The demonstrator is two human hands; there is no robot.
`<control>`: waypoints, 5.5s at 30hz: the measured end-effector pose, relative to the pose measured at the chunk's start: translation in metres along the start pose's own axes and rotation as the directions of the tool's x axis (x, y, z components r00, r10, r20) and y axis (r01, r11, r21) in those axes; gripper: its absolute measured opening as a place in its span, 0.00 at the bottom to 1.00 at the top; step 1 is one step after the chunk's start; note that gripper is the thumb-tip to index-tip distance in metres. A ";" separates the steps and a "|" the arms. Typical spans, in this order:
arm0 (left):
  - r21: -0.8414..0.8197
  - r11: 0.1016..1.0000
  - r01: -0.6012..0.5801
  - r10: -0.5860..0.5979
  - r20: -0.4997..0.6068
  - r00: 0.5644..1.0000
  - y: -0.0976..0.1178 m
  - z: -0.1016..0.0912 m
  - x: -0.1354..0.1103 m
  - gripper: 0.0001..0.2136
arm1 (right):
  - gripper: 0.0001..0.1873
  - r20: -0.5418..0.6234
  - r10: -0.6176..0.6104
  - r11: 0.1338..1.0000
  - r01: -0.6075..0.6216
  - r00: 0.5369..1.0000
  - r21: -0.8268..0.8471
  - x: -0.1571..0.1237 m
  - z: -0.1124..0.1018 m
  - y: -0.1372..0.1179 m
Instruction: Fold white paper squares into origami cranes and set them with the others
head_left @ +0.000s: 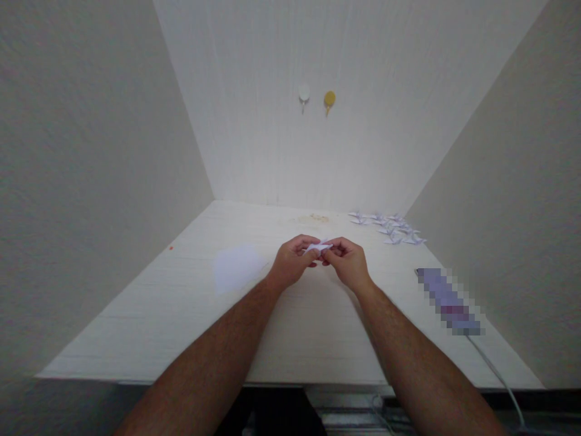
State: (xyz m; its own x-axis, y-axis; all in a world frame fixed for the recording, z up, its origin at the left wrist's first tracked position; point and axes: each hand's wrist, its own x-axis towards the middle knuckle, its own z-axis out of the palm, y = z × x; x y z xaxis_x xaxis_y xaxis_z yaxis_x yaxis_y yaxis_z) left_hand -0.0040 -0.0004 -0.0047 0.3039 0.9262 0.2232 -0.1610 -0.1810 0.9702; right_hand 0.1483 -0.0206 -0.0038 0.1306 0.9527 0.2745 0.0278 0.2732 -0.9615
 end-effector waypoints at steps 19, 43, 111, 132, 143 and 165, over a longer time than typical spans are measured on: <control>0.046 0.998 -0.034 0.034 -0.001 0.999 0.000 0.001 0.000 0.14 | 0.06 -0.075 -0.130 0.989 0.125 0.989 -0.073 -0.007 0.005 -0.006; 0.057 0.998 0.029 -0.030 0.000 1.000 0.001 -0.001 0.002 0.13 | 0.10 -0.030 -0.015 1.000 0.014 0.999 -0.023 0.000 0.001 -0.002; 0.349 0.937 0.015 -0.019 0.009 1.000 0.006 0.003 -0.002 0.12 | 0.14 -0.043 -0.005 1.000 0.006 0.999 0.026 -0.002 0.006 -0.004; 0.364 0.930 0.048 -0.081 0.076 0.994 0.007 -0.001 -0.002 0.10 | 0.16 0.027 0.027 0.999 -0.026 0.999 -0.048 -0.003 0.003 -0.011; 0.372 0.926 0.066 -0.119 0.121 0.986 0.007 -0.003 -0.002 0.11 | 0.12 -0.095 0.012 0.999 -0.009 0.995 0.032 -0.003 0.001 -0.007; 0.124 0.988 0.097 -0.090 -0.058 0.994 0.003 0.003 -0.001 0.14 | 0.14 -0.094 -0.009 1.000 0.009 0.995 -0.005 0.000 0.003 -0.007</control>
State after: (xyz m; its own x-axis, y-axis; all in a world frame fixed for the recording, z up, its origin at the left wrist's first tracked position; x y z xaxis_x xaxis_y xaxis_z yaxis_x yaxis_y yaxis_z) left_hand -0.0015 -0.0030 -0.0018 0.2625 0.9563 0.1289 -0.0130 -0.1301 0.9914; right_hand 0.1455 -0.0218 0.0034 0.2233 0.9333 0.2813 0.0340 0.2810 -0.9591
